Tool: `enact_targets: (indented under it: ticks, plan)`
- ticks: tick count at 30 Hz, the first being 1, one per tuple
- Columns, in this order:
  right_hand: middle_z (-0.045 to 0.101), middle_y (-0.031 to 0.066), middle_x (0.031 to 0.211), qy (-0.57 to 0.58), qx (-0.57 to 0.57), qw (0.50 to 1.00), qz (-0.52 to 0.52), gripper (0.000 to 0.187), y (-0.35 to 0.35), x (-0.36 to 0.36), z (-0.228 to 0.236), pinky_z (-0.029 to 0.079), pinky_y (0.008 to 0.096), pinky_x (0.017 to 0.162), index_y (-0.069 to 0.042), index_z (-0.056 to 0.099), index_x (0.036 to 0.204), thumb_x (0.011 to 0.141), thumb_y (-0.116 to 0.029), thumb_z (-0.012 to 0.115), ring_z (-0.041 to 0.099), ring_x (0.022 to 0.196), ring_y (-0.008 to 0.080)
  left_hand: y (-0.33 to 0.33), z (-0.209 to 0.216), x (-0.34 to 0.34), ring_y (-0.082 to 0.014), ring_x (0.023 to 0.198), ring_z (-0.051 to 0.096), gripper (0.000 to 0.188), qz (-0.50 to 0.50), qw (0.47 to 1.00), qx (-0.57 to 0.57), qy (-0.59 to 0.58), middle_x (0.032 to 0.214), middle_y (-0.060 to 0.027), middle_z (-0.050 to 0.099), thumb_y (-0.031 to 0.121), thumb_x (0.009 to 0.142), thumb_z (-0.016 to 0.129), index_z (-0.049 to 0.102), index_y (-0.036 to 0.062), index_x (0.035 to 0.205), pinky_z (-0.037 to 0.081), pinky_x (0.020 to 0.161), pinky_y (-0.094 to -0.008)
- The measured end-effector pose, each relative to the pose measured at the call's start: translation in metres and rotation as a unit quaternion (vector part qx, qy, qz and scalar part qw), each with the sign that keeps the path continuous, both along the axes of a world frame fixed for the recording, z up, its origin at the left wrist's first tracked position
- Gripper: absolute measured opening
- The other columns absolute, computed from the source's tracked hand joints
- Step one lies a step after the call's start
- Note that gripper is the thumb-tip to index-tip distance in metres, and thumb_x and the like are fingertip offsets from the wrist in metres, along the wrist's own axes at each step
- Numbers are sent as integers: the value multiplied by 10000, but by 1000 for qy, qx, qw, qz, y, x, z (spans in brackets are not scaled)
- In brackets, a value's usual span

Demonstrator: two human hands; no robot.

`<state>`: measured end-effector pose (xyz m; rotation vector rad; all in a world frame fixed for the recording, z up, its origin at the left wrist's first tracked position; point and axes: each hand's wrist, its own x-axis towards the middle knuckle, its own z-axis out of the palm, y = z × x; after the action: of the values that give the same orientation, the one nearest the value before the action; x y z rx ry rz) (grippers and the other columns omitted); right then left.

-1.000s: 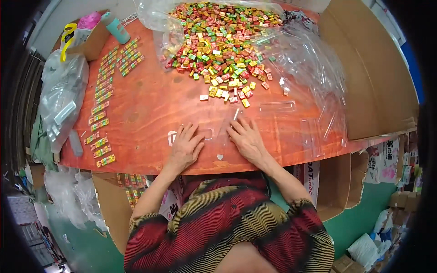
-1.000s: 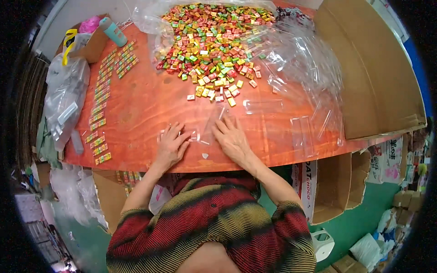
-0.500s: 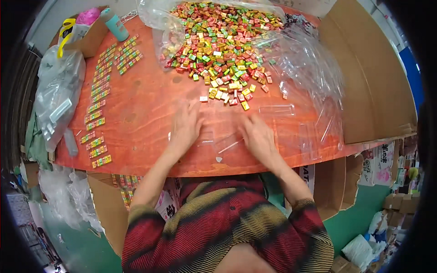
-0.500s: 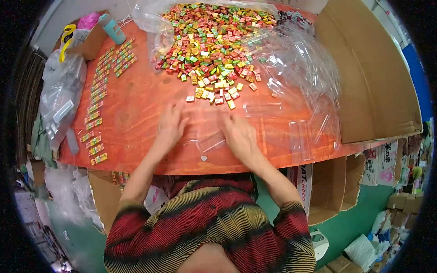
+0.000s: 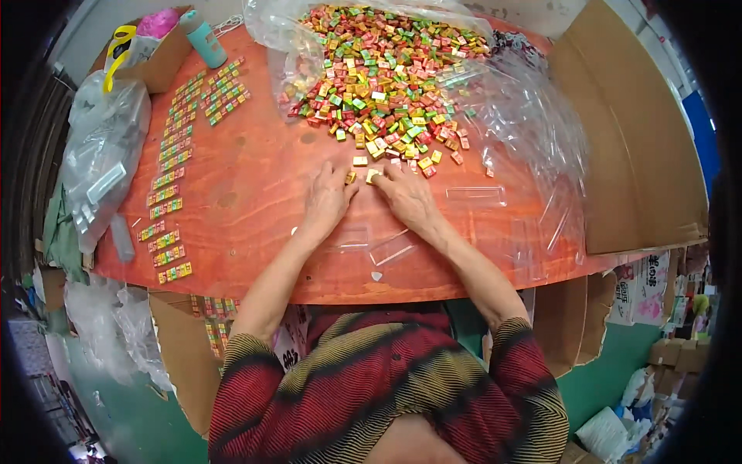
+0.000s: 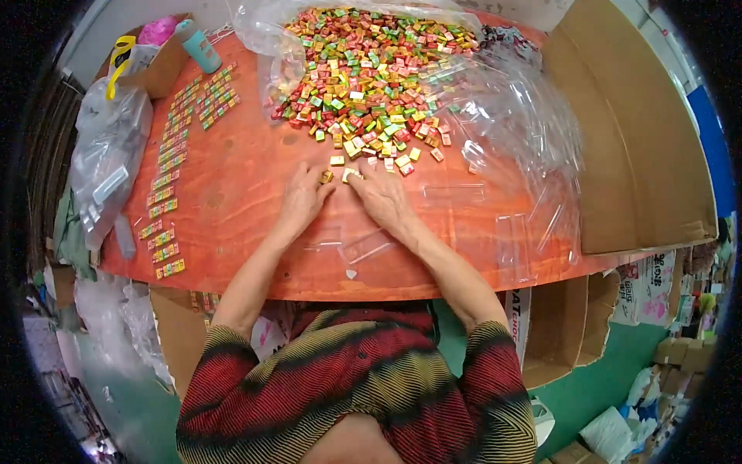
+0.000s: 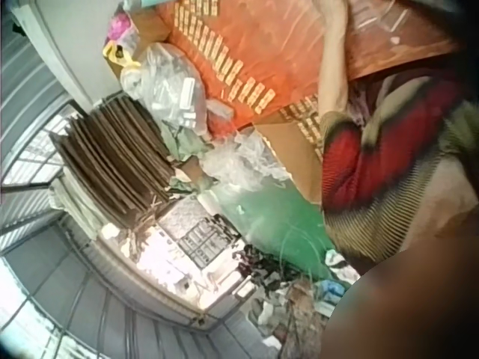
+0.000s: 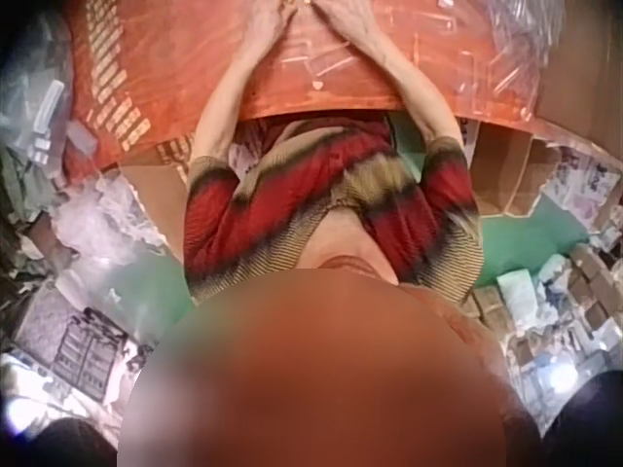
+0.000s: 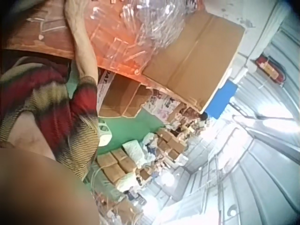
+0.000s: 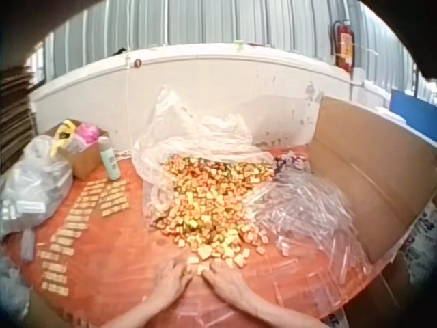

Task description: The person is sorting and arranging small, colorful, square objects into rows on a workbench.

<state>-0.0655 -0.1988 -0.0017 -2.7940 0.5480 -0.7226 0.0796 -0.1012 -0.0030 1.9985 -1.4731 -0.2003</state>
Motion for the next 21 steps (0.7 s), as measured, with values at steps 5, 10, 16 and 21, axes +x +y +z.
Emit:
enact_targets:
  ticks: [5,10,16,21]
  plan:
    - [512,156,847,40,65,997,-10,177,-5,-8,9,464,417,608,-64,538,906,734,-100,560,553,768,328,3,9,3,-331,864,520,374,-18,1000,9,-4,872,-145,483,116,710,675,547,59,1057,436,708,-404]
    - [525,149,971,80,140,984,-82,284,-2,2,18,471,410,681,-90,554,1013,739,-120,621,560,845,321,4,9,19,-323,863,521,387,-74,995,53,38,873,-143,486,104,711,670,541,71,1074,429,723,-397]
    - [521,151,892,42,49,998,3,246,-4,8,5,473,416,619,-38,539,951,725,-102,611,567,754,321,2,14,17,-320,855,528,363,-78,993,74,39,886,-138,505,80,715,652,541,71,1060,428,734,-403]
    - [529,142,869,27,72,997,-3,230,3,9,20,466,404,622,-19,555,905,689,-69,615,566,773,298,6,10,19,-331,864,539,332,-62,996,52,34,889,-155,561,65,715,639,554,62,1036,436,742,-413]
